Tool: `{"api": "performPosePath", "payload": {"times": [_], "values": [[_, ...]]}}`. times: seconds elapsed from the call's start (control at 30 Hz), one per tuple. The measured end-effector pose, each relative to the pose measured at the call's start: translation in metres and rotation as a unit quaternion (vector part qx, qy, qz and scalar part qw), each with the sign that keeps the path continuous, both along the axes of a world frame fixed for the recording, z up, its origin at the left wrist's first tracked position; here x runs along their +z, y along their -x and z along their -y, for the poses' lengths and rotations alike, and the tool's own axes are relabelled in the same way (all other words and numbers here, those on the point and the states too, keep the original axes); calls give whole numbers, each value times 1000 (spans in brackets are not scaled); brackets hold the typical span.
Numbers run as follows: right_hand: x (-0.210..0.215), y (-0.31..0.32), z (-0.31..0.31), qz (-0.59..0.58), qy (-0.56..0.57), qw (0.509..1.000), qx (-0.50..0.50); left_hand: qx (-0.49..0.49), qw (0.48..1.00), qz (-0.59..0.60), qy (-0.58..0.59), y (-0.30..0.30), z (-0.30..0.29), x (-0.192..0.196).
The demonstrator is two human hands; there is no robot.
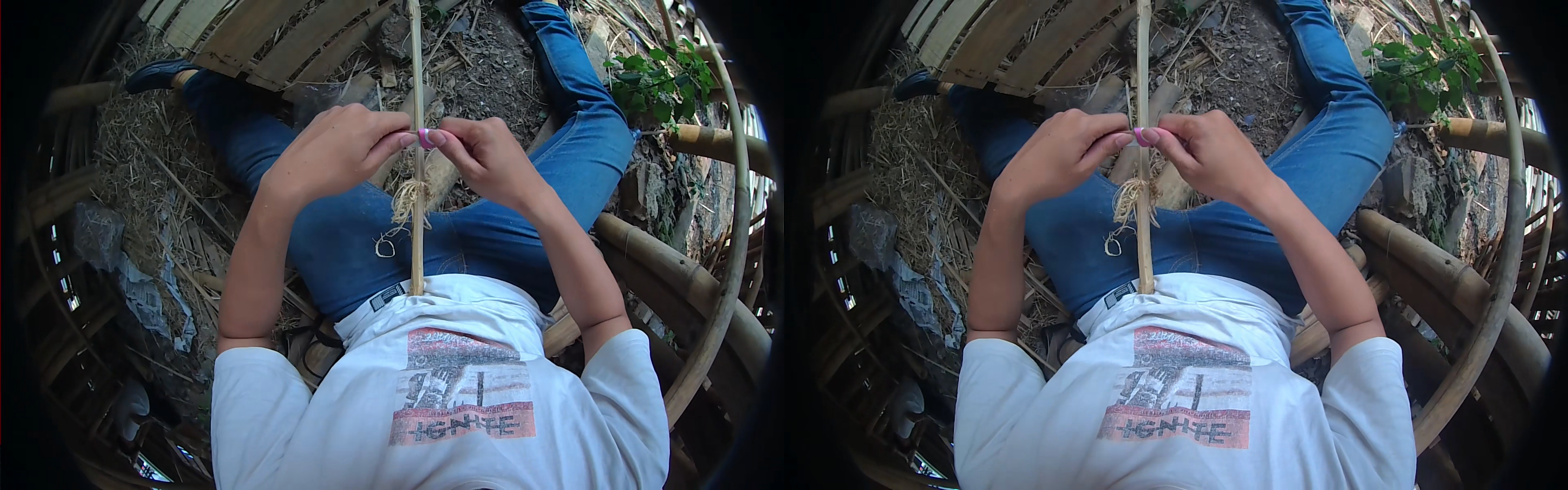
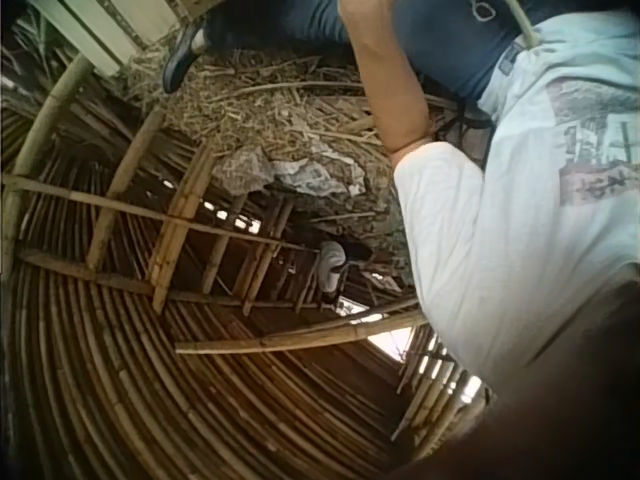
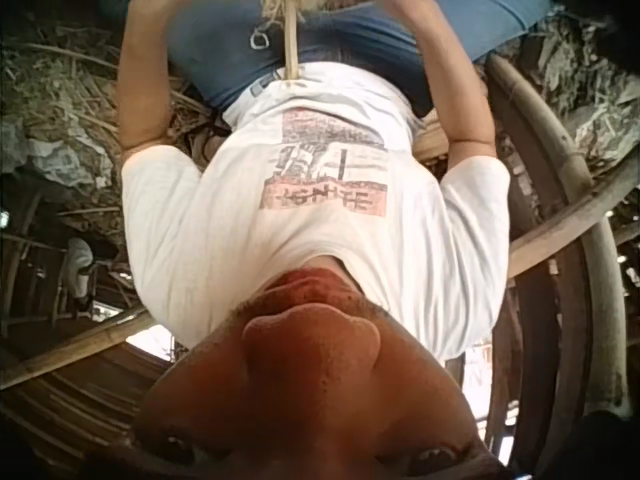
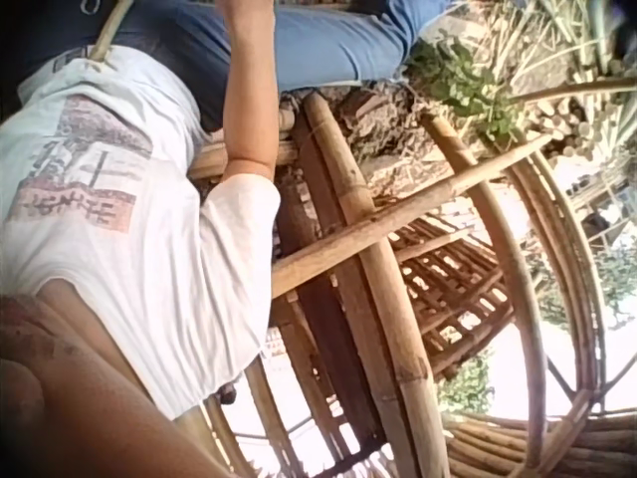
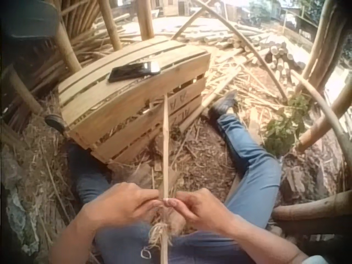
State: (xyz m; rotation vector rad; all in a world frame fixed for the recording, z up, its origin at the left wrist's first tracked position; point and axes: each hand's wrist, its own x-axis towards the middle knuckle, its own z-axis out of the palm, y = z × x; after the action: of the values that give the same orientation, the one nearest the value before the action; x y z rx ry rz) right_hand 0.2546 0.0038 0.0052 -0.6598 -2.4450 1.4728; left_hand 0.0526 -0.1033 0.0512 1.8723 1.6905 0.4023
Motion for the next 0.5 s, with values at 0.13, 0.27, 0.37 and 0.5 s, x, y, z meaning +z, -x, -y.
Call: {"api": "performPosePath", "payload": {"times": [0.13, 0.27, 0.37, 0.5], "values": [[-7, 29, -43, -27, -57, 998, -6, 15, 996, -40, -77, 25, -38, -9], [-27, 57, -87, -53, -148, 986, -47, 32, 993, -55, -101, 49, -81, -30], [-32, 72, -104, -43, -162, 983, -72, 51, 990, -86, -104, 64, -101, -34], [-45, 82, -123, -81, -217, 968, -98, 127, 991, 30, 29, 38, -111, 12]]}}
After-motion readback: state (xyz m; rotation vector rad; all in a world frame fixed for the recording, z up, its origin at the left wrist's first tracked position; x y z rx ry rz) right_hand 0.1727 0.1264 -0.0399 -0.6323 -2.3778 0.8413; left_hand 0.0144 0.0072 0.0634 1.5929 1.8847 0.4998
